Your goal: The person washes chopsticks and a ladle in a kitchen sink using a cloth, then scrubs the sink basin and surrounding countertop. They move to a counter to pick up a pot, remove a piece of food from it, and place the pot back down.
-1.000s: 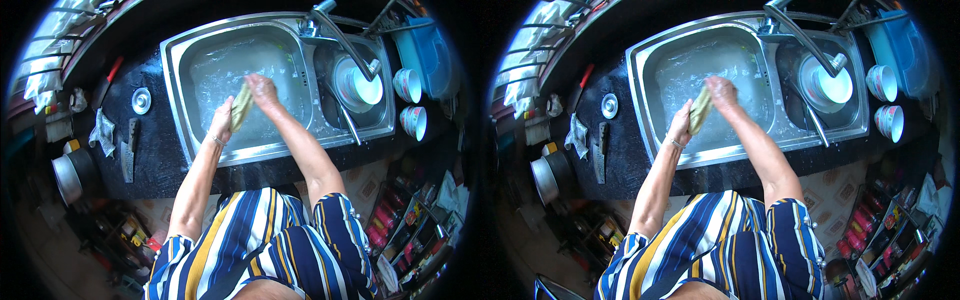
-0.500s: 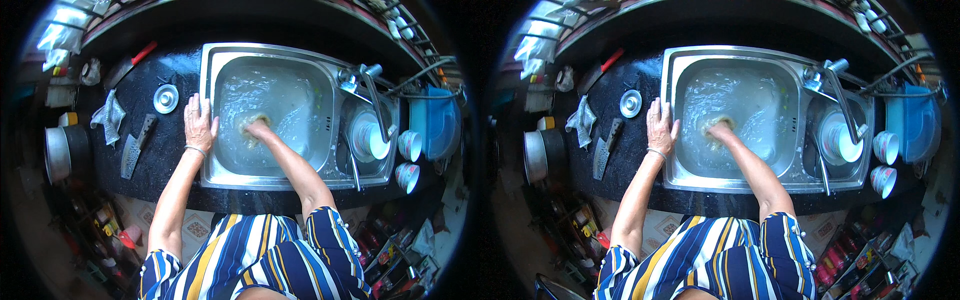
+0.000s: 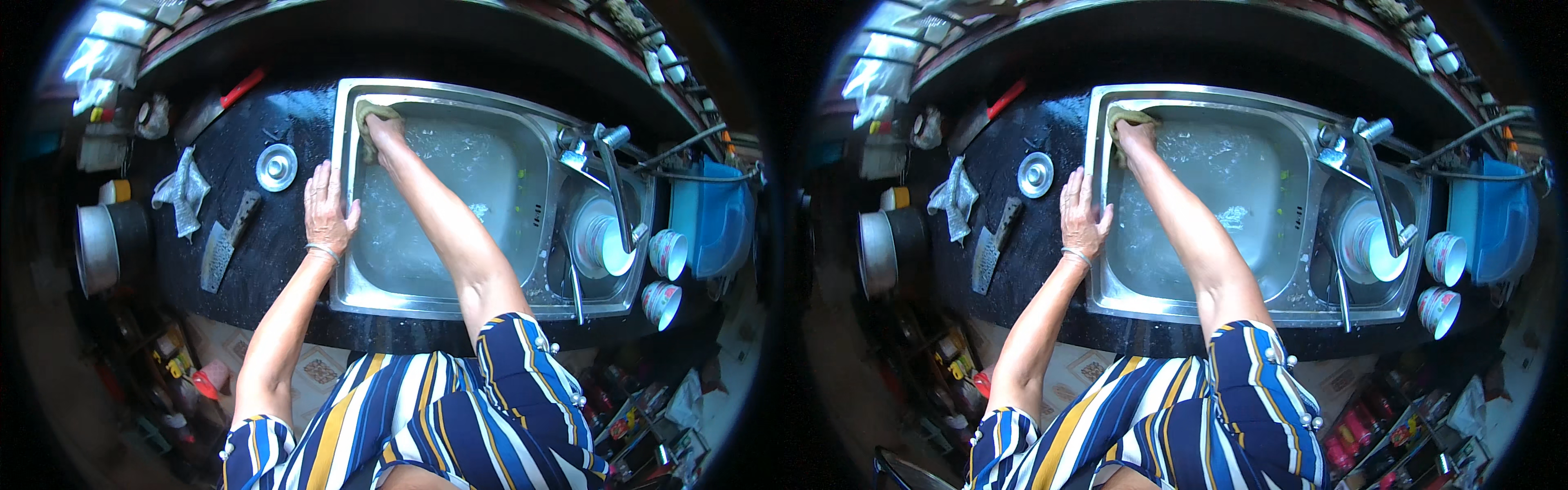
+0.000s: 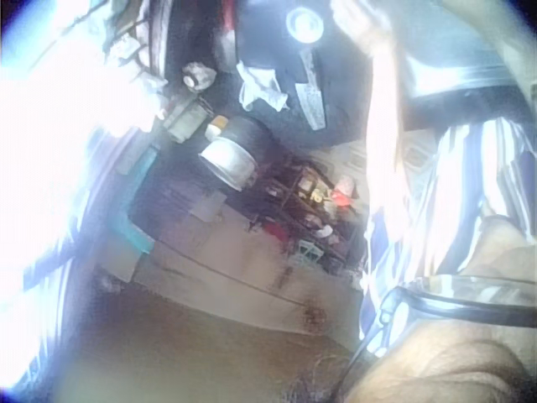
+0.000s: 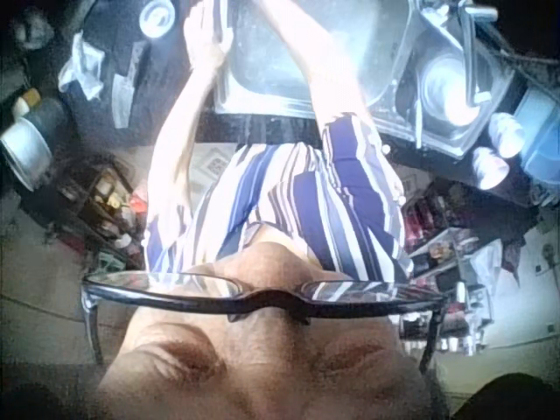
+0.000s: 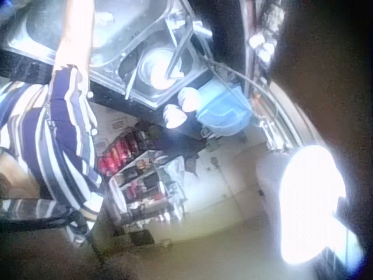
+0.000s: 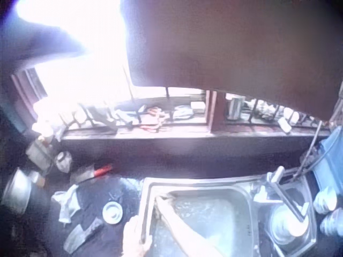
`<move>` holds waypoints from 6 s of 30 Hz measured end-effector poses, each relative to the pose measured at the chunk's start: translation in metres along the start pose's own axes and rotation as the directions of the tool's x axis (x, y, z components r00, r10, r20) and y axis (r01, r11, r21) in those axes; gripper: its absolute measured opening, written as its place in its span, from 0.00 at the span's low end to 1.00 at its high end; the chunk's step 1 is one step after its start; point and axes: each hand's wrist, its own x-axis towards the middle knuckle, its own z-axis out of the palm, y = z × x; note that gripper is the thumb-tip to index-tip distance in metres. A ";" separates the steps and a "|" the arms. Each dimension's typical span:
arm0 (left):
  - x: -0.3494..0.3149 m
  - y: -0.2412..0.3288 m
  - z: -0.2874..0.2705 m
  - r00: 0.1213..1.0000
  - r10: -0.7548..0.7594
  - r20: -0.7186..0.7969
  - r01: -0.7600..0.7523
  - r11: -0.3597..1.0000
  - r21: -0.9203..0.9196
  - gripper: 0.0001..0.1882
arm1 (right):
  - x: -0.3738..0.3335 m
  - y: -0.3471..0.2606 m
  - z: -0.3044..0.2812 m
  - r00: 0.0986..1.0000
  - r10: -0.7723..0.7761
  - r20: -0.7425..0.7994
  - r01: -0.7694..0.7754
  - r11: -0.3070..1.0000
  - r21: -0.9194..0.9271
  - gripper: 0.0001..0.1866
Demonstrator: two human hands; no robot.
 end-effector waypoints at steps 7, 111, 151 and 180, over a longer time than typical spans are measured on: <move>-0.004 -0.005 0.003 1.000 0.012 -0.019 -0.012 0.999 0.044 0.36 | 0.017 -0.014 -0.059 0.993 0.091 0.077 -0.103 0.981 0.165 0.19; -0.007 -0.016 0.017 0.989 0.078 -0.125 -0.079 0.997 0.002 0.32 | -0.317 0.040 -0.221 0.882 -0.260 0.393 0.239 -0.473 -0.848 0.06; -0.006 -0.014 0.001 0.986 -0.048 -0.162 0.008 0.970 -0.242 0.17 | -0.050 -0.100 -0.042 0.701 -0.414 0.581 0.713 0.441 -0.546 0.07; -0.007 -0.025 0.021 0.955 -0.024 -0.296 -0.074 0.946 -0.316 0.14 | -0.274 0.053 -0.109 0.682 -0.262 0.683 0.715 0.438 -0.545 0.08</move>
